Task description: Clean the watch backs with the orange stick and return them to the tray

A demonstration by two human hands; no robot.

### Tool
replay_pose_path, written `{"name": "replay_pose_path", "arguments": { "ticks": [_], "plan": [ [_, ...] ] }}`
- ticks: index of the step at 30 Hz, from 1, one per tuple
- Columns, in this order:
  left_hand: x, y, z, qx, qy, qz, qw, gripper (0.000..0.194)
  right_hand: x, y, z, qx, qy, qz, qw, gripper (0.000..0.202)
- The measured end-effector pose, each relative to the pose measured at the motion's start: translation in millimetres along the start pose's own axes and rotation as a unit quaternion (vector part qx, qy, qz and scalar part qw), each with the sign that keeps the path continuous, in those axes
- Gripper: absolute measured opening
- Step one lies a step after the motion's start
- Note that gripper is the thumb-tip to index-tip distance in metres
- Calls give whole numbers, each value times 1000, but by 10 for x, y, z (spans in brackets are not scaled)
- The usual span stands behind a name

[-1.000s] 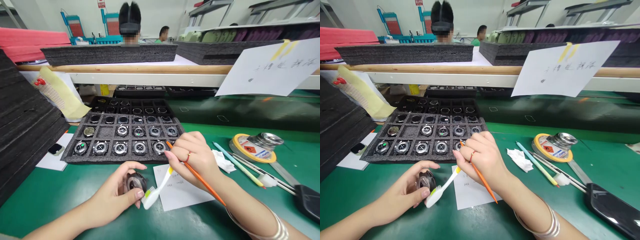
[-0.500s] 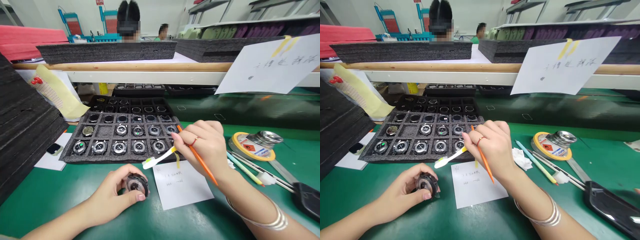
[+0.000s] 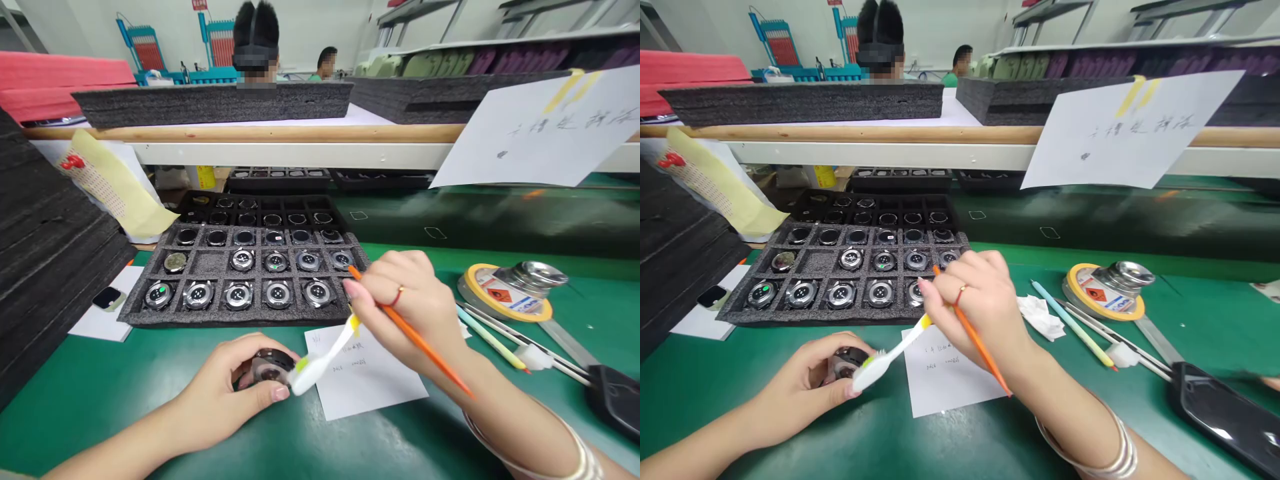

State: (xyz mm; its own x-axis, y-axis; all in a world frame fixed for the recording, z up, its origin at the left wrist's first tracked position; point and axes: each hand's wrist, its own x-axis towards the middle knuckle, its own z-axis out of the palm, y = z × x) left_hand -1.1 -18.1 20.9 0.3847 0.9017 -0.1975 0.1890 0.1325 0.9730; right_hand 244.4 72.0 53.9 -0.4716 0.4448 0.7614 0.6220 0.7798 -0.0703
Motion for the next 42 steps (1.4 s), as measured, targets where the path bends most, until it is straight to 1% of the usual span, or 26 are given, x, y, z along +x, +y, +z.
{"name": "replay_pose_path", "arguments": {
  "ticks": [3,5,7,11,13,15,17,18,20,22,24,26,28,30,33,35,37,40,42],
  "plan": [
    [-13,-20,3,-36,4,-17,999,38,1,19,5,-9,-14,-46,999,42],
    [-23,-26,9,-62,4,-21,998,41,4,48,6,-10,-9,-49,999,40],
    [-32,-20,16,-79,-9,-15,997,38,9,57,7,1,-8,-44,999,40],
    [-45,7,3,-79,-27,-2,997,34,26,47,7,-8,-40,-58,997,43],
    [-53,14,-21,-55,-20,2,998,33,33,69,-2,-42,-31,-44,998,44],
    [-64,18,-45,-22,-17,9,1000,31,33,92,-19,-63,1,-9,998,44],
    [-71,21,-52,-6,-23,15,1000,30,22,88,-29,-43,20,24,999,44],
    [-72,21,-47,-12,-28,15,999,30,14,74,-25,-21,16,30,999,43],
    [-67,19,-20,-55,-49,4,997,33,-6,42,10,20,-10,19,1000,43],
    [-59,12,12,-109,-66,-4,992,35,-27,30,70,27,-33,10,999,43],
    [-54,3,31,-132,-67,-4,989,34,-48,42,129,11,-42,43,998,44],
    [-55,-5,31,-123,-59,7,991,31,-65,51,160,17,-44,103,994,45],
    [-61,-8,19,-111,-54,18,992,28,-73,39,159,49,-52,132,989,45],
    [-64,-8,6,-107,-51,25,993,27,-67,15,141,65,-54,105,991,44],
    [-60,-6,-1,-105,-42,29,993,27,-39,11,110,23,-35,45,998,44],
    [-55,-5,-2,-94,-34,37,994,27,-19,24,89,-10,-14,47,999,44],
    [-54,-7,-4,-64,-26,45,997,26,-6,23,69,-11,-4,65,998,44],
    [-64,-21,-7,15,-9,53,998,26,3,-1,57,7,-21,53,998,45],
    [-71,-37,-6,48,7,62,997,31,2,6,62,-5,-28,48,998,45]
  ]
}}
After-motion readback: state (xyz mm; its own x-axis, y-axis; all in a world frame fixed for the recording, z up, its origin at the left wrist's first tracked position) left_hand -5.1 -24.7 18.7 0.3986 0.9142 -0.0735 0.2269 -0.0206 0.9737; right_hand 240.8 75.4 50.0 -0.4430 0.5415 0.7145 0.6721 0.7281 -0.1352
